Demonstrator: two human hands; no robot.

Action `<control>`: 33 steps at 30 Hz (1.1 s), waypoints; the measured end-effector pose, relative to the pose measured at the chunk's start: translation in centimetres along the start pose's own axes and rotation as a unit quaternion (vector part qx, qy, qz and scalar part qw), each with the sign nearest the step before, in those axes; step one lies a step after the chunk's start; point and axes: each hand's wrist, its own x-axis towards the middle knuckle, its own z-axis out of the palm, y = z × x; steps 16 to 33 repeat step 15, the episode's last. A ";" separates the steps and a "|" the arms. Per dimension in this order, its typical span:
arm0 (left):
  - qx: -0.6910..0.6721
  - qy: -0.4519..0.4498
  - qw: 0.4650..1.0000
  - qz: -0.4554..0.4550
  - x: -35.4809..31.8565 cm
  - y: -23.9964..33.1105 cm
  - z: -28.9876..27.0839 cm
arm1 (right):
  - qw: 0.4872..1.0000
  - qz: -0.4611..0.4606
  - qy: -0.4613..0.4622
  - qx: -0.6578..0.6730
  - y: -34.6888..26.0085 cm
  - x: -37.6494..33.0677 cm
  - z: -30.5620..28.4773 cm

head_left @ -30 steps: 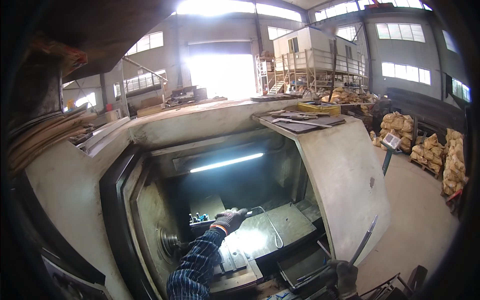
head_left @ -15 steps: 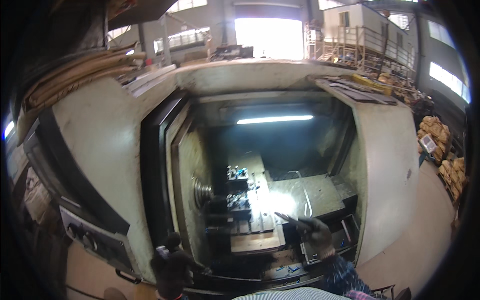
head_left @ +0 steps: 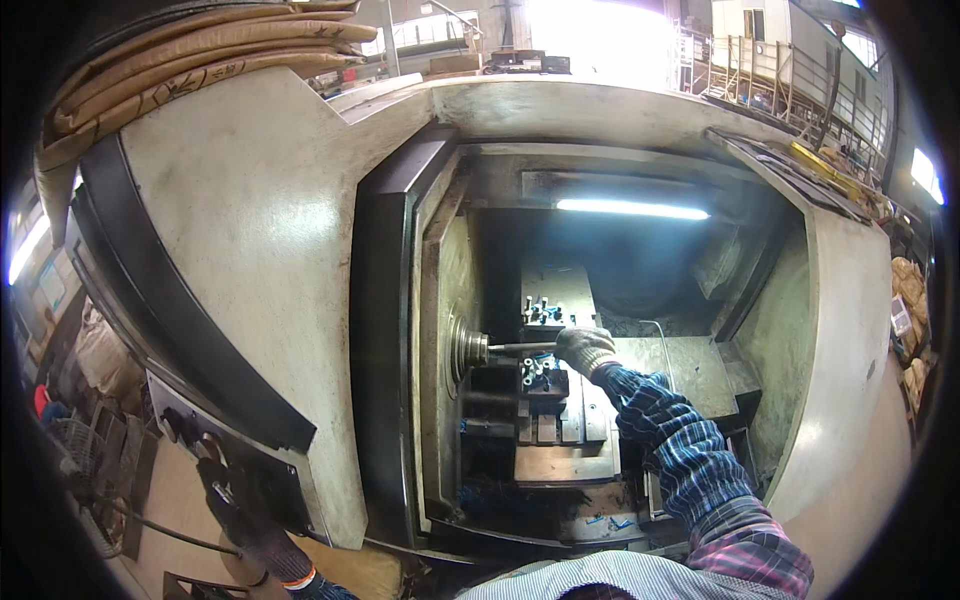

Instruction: The person operates a CNC lathe in a workshop, repeatedly loading metal rods into the chuck, closing the door, and starting the machine. After each cycle, the person removes the finished metal parts and places them into a collection bin.

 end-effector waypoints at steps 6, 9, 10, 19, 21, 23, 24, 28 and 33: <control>0.060 0.029 0.994 0.091 -0.8 -1.5 1.7 | 0.995 -0.075 -0.027 0.060 1.9 3.4 2.2; -0.106 0.048 0.993 -0.003 -1.1 0.2 2.4 | 0.978 -0.116 -0.051 0.166 2.8 6.3 5.4; -0.138 0.060 0.988 -0.031 -1.3 0.9 2.6 | 0.974 -0.139 -0.052 0.174 2.8 7.3 6.4; -0.218 0.099 0.970 -0.051 -1.2 -0.6 3.0 | 0.970 -0.146 -0.074 0.178 2.8 8.2 7.6; -0.218 0.099 0.970 -0.051 -1.2 -0.6 3.0 | 0.970 -0.146 -0.074 0.178 2.8 8.2 7.6; -0.218 0.099 0.970 -0.051 -1.2 -0.6 3.0 | 0.970 -0.146 -0.074 0.178 2.8 8.2 7.6; -0.218 0.099 0.970 -0.051 -1.2 -0.6 3.0 | 0.970 -0.146 -0.074 0.178 2.8 8.2 7.6; -0.218 0.099 0.970 -0.051 -1.2 -0.6 3.0 | 0.970 -0.146 -0.074 0.178 2.8 8.2 7.6; -0.218 0.099 0.970 -0.051 -1.2 -0.6 3.0 | 0.970 -0.146 -0.074 0.178 2.8 8.2 7.6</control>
